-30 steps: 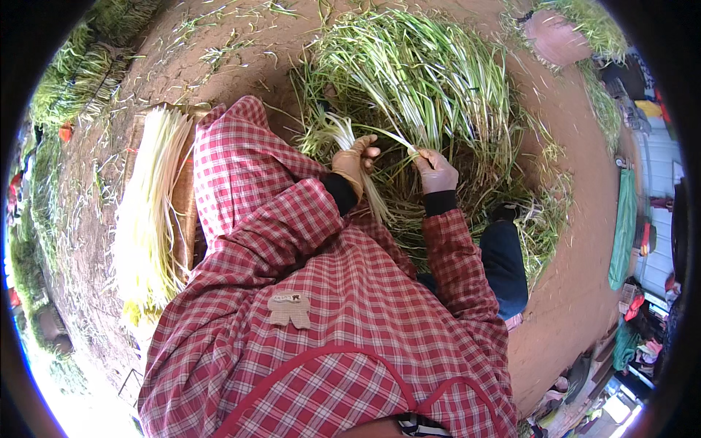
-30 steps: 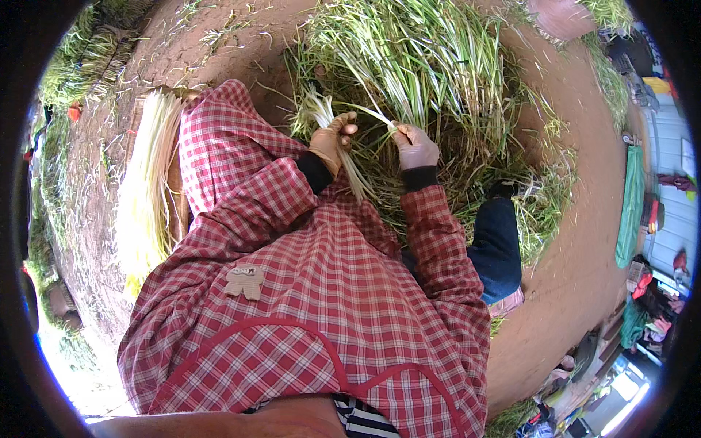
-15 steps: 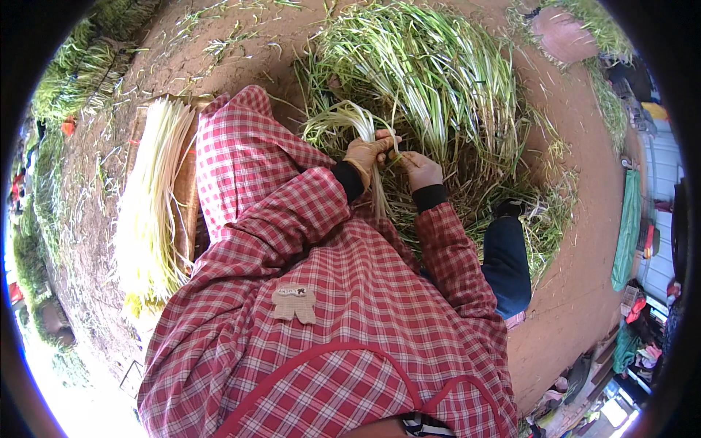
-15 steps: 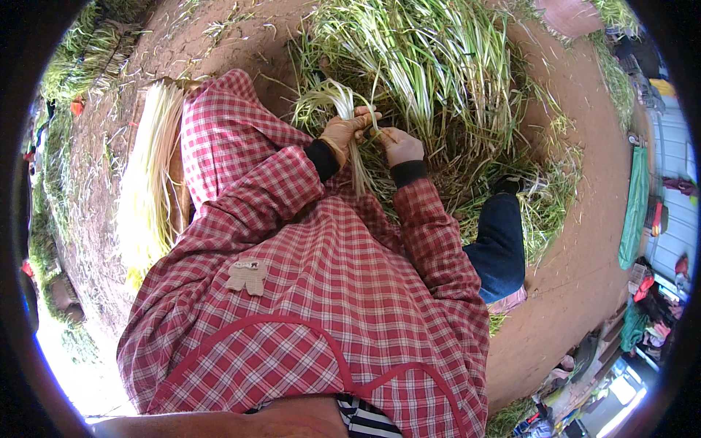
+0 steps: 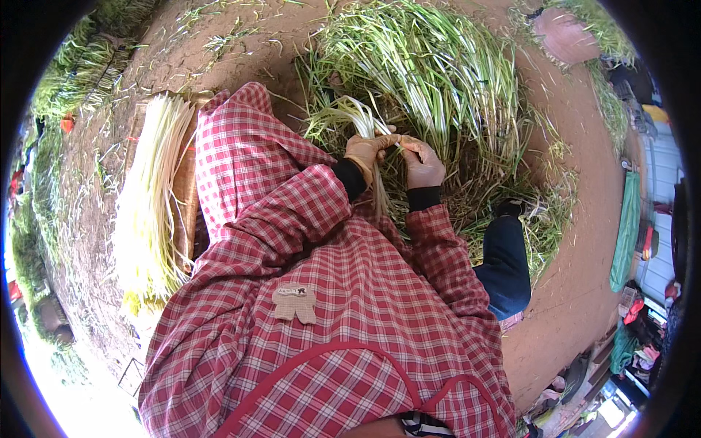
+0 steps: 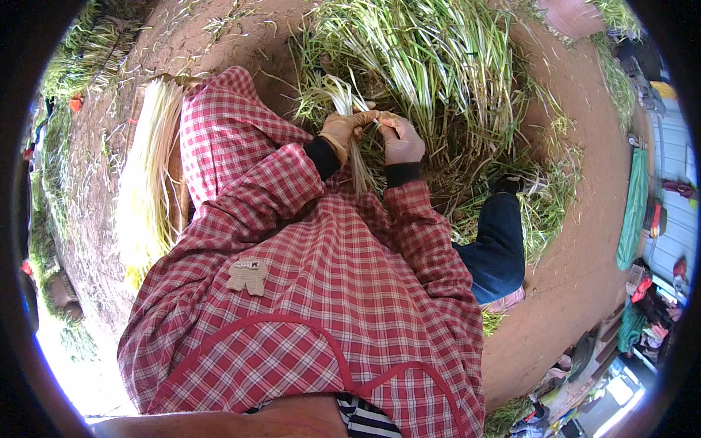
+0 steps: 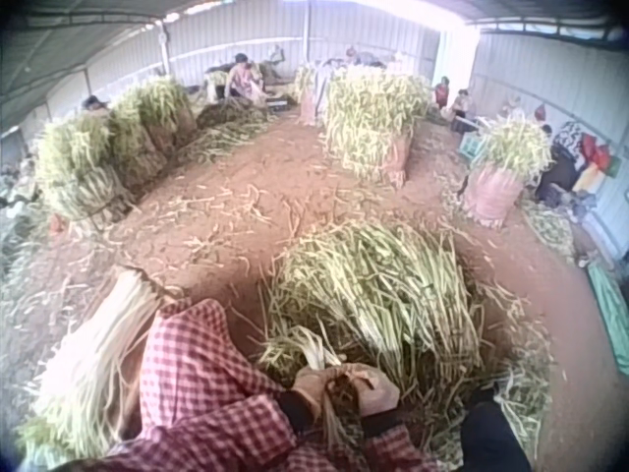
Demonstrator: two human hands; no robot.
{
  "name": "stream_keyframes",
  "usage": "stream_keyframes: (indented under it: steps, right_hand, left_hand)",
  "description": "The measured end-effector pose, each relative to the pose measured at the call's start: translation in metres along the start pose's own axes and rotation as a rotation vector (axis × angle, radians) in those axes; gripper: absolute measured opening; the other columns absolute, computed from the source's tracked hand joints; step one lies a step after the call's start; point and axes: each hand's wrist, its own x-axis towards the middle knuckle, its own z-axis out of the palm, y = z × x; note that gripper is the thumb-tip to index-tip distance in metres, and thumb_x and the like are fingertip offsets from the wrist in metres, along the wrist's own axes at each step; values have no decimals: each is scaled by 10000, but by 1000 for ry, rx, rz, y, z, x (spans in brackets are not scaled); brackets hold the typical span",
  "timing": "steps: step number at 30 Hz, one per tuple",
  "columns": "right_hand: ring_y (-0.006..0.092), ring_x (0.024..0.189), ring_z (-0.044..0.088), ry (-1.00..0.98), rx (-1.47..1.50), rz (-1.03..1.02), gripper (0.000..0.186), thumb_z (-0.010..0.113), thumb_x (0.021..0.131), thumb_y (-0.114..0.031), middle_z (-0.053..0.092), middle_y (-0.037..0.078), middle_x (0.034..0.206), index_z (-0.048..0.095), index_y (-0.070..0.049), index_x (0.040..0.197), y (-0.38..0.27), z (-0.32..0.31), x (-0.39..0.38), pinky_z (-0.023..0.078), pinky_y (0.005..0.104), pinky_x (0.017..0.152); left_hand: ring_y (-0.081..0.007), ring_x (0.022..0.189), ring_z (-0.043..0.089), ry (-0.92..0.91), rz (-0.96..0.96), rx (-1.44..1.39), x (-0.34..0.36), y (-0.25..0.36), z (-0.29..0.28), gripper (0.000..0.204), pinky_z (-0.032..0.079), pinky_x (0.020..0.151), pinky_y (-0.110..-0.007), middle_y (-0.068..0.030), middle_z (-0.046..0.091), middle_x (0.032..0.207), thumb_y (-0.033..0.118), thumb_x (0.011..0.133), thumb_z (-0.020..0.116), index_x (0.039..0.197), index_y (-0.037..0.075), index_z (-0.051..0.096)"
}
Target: The person sits on the ground and repeatedly gathers, aligns, and bundles long green plant stalks by hand. They separate individual stalks from a larger pile, arrange them into neat bundles, and place the finished bundles aside.
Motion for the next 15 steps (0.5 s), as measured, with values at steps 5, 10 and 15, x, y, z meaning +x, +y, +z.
stream_keyframes:
  steps: [5, 10, 15]
  right_hand:
    - [243, 913, 655, -21, -228, -275, 125, 709, 792, -131, 688, 111, 980, 668, -26, 846, 1, -30, 1, 495, 339, 825]
    - [307, 881, 655, -690, -1303, 51, 179, 628, 839, -255, 685, 127, 964, 694, -96, 891, 3, -85, -23, 509, 425, 783]
    - [291, 788, 670, -405, -743, -67, 292, 542, 898, -369, 685, 112, 973, 695, -148, 1013, -29, -94, -15, 536, 354, 689]
  left_hand:
    - [-53, 481, 449, 100, 154, -77, 3, 41, 2, 186, 324, 402, -186, -43, 687, 934, -11, 808, 673, 810, 87, 515]
    - [-61, 590, 565, 39, 292, -3, 5, 65, 1, 106, 344, 412, -174, -69, 673, 1015, 1, 861, 622, 913, 64, 554]
    - [-48, 539, 538, -101, 173, 137, -3, 56, 10, 130, 348, 403, -176, -75, 679, 993, 31, 854, 649, 979, 11, 623]
